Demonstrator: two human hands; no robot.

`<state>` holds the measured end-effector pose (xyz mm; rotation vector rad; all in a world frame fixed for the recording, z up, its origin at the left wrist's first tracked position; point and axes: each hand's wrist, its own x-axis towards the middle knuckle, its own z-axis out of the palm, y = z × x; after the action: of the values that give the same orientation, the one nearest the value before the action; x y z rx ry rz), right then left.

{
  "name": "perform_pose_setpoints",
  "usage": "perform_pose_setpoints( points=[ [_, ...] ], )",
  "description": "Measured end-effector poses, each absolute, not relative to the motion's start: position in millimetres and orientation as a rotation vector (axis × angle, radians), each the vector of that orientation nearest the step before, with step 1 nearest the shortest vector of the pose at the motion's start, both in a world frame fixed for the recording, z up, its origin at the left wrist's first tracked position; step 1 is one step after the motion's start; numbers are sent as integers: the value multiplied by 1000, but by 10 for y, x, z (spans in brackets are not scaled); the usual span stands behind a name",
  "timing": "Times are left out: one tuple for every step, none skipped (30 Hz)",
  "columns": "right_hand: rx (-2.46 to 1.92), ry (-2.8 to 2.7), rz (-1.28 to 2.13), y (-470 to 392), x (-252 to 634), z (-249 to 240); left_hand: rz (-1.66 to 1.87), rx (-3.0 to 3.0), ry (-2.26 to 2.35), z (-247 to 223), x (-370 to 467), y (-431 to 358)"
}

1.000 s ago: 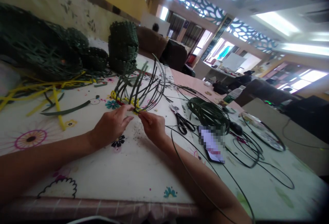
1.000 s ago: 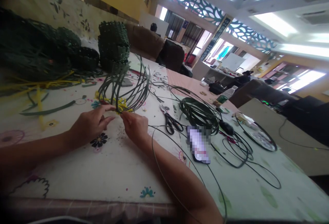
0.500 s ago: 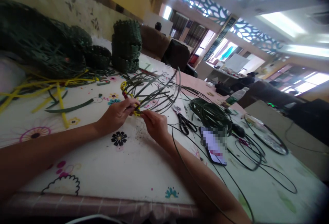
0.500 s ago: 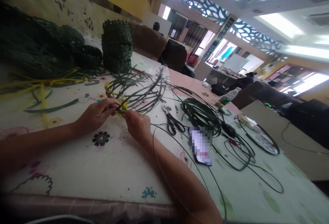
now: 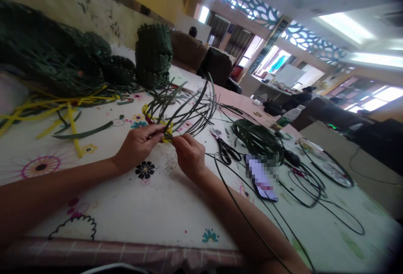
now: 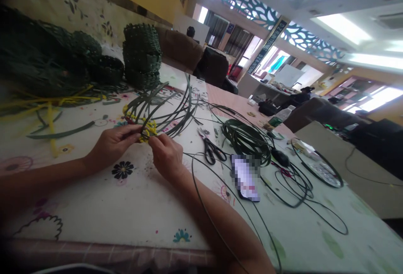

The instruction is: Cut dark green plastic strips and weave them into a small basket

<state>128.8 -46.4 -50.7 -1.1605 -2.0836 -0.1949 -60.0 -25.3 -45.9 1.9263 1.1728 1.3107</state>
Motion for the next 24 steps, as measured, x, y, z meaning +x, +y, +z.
perform_pose_setpoints(
  points=[
    [-1149, -2086, -178, -465, 1285, -507, 1307, 1895, 1168, -462, -598, -253],
    [-1136, -2087, -174, -464, 1283, -505, 1298, 1867, 1159, -463, -595, -255],
    [-1126, -2088, -187, -464, 1282, -500, 1288, 1847, 1148, -464, -592, -257],
    [-1122, -2090, -219, -464, 1282, -494, 1279, 1837, 1138, -463, -589, -261],
    [-1119, -2098, -262, -463, 1282, -486, 1271, 1838, 1129, -462, -586, -266],
    [-1111, -2105, -309, -462, 1283, -479, 1265, 1847, 1126, -460, -583, -273],
    [-1097, -2112, -352, -461, 1284, -473, 1260, 1858, 1132, -458, -580, -281],
    [-1082, -2117, -387, -457, 1284, -469, 1254, 1872, 1142, -457, -578, -289],
    [-1062, -2117, -413, -452, 1284, -468, 1250, 1884, 1154, -458, -575, -295],
    [-1038, -2113, -433, -446, 1283, -468, 1245, 1893, 1165, -461, -572, -300],
    [-1013, -2105, -446, -438, 1281, -470, 1241, 1895, 1174, -465, -568, -302],
    [-992, -2095, -456, -429, 1278, -473, 1238, 1892, 1181, -471, -564, -302],
    [-973, -2084, -465, -420, 1275, -477, 1233, 1880, 1181, -477, -559, -301],
    [-955, -2073, -473, -411, 1273, -482, 1227, 1860, 1171, -483, -553, -298],
    [-941, -2063, -479, -403, 1271, -486, 1220, 1835, 1156, -486, -546, -295],
    [-934, -2058, -479, -397, 1271, -491, 1210, 1814, 1140, -487, -540, -293],
    [-928, -2056, -475, -391, 1272, -495, 1196, 1802, 1127, -485, -534, -294],
    [-922, -2060, -466, -388, 1275, -499, 1184, 1799, 1118, -481, -529, -297],
    [-917, -2067, -454, -385, 1278, -503, 1173, 1804, 1112, -475, -525, -304],
    [-912, -2075, -442, -383, 1282, -506, 1166, 1812, 1109, -469, -523, -312],
    [-906, -2080, -435, -382, 1287, -508, 1159, 1817, 1104, -463, -523, -322],
    [-898, -2084, -433, -382, 1293, -509, 1153, 1813, 1091, -459, -524, -332],
    [-890, -2087, -433, -381, 1298, -509, 1152, 1798, 1075, -458, -526, -341],
    [-883, -2092, -434, -381, 1302, -509, 1154, 1778, 1061, -459, -528, -347]
  ],
)
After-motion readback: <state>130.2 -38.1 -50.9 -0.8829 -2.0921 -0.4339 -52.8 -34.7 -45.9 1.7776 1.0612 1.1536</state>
